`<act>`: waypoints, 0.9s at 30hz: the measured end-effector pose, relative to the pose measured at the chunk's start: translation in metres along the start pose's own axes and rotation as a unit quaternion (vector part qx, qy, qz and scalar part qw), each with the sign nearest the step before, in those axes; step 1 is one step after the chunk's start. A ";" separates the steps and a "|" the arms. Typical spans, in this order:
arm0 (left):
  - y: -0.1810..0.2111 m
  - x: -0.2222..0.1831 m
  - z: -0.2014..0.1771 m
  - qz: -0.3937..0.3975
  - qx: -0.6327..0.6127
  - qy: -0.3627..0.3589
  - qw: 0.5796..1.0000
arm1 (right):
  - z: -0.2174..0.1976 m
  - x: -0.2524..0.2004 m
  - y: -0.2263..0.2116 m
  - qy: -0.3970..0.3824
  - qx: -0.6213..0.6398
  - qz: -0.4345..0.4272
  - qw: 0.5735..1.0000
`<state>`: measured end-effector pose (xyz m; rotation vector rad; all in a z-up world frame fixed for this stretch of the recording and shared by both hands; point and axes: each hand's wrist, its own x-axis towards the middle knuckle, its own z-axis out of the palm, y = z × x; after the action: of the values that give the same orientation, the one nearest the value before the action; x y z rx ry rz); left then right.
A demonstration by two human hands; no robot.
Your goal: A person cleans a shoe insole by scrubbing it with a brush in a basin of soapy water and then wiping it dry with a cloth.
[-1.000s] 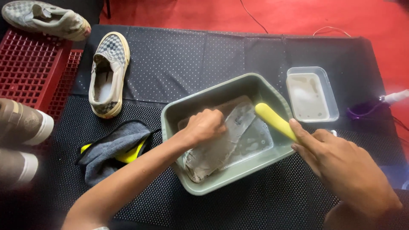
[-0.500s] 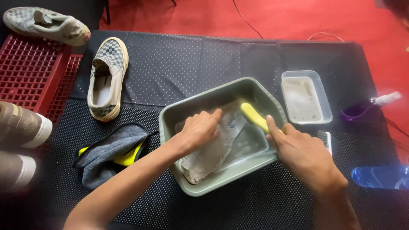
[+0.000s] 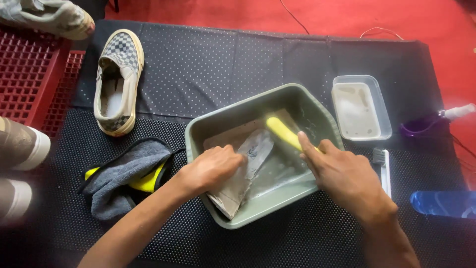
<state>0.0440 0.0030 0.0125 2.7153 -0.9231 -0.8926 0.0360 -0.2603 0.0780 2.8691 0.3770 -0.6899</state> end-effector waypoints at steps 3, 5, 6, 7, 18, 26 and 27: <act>-0.005 0.005 0.006 -0.001 0.032 -0.026 0.999 | 0.013 0.003 -0.009 0.045 -0.013 -0.069 0.997; -0.007 0.014 0.018 -0.008 0.072 -0.007 0.997 | 0.017 0.011 -0.016 0.028 -0.011 -0.096 0.995; -0.009 0.019 0.023 -0.013 0.120 0.009 0.993 | 0.020 0.016 -0.020 0.015 -0.002 -0.119 0.993; -0.011 0.022 0.031 -0.014 0.118 0.008 0.993 | 0.009 0.018 -0.024 0.014 -0.001 -0.121 0.993; -0.008 0.029 0.047 -0.018 0.133 0.102 0.986 | -0.022 0.017 -0.028 0.076 0.053 -0.044 0.995; -0.003 0.023 0.040 -0.031 0.136 0.106 0.985 | -0.028 0.025 -0.026 0.023 -0.003 -0.033 0.999; -0.003 0.023 0.041 -0.033 0.137 0.106 0.984 | -0.029 0.023 -0.023 0.034 -0.009 -0.015 0.999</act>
<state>0.0366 -0.0060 -0.0328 3.0115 -0.9807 -0.5030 0.0620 -0.2276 0.0904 2.8819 0.4331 -0.5907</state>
